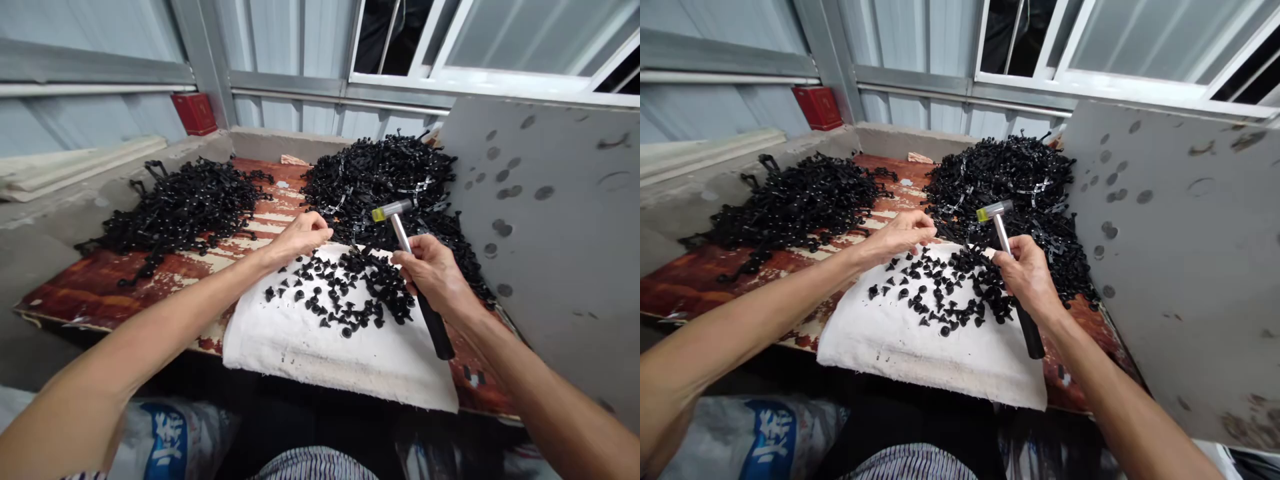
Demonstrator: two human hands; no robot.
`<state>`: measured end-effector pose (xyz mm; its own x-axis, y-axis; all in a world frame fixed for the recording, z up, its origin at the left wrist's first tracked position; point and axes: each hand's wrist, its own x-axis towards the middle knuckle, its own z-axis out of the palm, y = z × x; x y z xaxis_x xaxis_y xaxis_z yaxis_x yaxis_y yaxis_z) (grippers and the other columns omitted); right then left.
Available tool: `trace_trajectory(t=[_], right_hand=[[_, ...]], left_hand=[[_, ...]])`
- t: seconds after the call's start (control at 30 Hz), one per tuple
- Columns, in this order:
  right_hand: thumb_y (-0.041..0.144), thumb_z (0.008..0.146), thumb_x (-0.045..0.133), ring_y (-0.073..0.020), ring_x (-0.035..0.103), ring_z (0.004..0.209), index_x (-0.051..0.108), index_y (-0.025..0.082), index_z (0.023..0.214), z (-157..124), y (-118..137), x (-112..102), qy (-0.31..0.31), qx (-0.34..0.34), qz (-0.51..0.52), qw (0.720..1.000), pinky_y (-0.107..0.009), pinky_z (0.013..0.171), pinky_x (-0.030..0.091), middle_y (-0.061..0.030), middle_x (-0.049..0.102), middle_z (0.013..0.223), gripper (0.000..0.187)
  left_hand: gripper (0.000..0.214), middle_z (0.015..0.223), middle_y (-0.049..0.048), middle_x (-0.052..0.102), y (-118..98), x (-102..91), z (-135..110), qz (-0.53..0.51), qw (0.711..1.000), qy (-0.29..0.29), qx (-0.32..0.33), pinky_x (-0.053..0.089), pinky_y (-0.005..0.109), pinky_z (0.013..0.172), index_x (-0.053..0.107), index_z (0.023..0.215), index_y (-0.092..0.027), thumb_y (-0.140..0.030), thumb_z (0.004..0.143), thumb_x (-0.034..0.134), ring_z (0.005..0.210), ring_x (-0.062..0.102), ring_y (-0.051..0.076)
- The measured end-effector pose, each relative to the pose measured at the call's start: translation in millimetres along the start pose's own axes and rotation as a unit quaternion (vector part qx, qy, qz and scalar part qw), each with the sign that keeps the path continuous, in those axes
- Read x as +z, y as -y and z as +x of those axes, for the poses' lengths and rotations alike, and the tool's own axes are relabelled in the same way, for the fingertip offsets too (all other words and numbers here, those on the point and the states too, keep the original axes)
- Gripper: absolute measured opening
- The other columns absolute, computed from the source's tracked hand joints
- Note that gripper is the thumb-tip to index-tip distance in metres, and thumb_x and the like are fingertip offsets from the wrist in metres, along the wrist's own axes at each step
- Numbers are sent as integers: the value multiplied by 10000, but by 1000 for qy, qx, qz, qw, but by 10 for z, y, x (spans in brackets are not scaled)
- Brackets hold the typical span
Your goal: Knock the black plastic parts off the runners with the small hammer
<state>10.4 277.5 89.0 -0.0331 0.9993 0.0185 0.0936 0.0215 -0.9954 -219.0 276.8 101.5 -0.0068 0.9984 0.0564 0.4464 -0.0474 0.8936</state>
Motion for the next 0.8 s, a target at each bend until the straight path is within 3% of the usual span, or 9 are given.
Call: trace_trajectory(t=[0.1,0.2,0.27,0.4,0.5,0.6,0.7,0.8], right_hand=[[208,608,720,-51,396,385,443,230,766,-68,56,-10,7,16,33,999,-155,279,289,72,573,584,320],[290,598,753,-56,411,416,449,228,797,-277,93,115,38,30,72,996,-167,285,332,58,613,656,368],[333,603,771,-57,414,418,466,226,824,-447,99,236,61,33,96,993,-172,292,353,68,604,655,391],[399,646,773,-63,437,401,500,227,922,-731,46,439,98,33,128,986,-176,292,358,60,624,675,425],[471,677,770,-76,471,400,501,226,904,-837,-19,479,110,26,133,985,-169,288,350,57,614,638,429],[510,725,752,-86,485,397,524,221,874,-842,-44,438,99,2,116,988,-164,298,354,65,572,548,397],[507,775,722,-74,460,369,539,228,896,-788,-23,416,88,-34,77,993,-160,310,341,77,552,518,355],[487,737,752,-60,411,332,527,229,843,-758,-12,462,121,-27,65,990,-162,289,316,91,530,511,359]], left_hand=[[123,762,32,603,-50,138,-172,-69,992,82,-71,408,191,462,588,736,-144,-185,851,574,605,541,97],[156,880,52,630,-131,329,-368,-196,960,175,-101,453,197,493,636,816,-134,-272,877,600,679,574,104],[182,841,32,611,-195,448,-469,-303,933,172,-91,469,193,537,627,830,-145,-314,893,604,703,573,99],[214,697,-7,559,-277,555,-595,-429,892,81,-116,426,183,531,570,739,-145,-256,922,570,572,513,60],[213,719,4,598,-223,465,-692,-418,900,43,-112,427,196,538,586,724,-140,-226,916,556,560,512,58],[197,719,6,629,-92,288,-828,-329,941,27,-76,455,220,597,592,709,-151,-242,883,581,616,563,82],[224,652,6,627,5,151,-977,-197,975,96,-47,419,215,558,586,669,-155,-271,861,593,577,559,85],[267,604,-6,608,28,95,-1087,-135,974,175,-53,377,202,487,536,612,-162,-286,831,622,499,530,70]])
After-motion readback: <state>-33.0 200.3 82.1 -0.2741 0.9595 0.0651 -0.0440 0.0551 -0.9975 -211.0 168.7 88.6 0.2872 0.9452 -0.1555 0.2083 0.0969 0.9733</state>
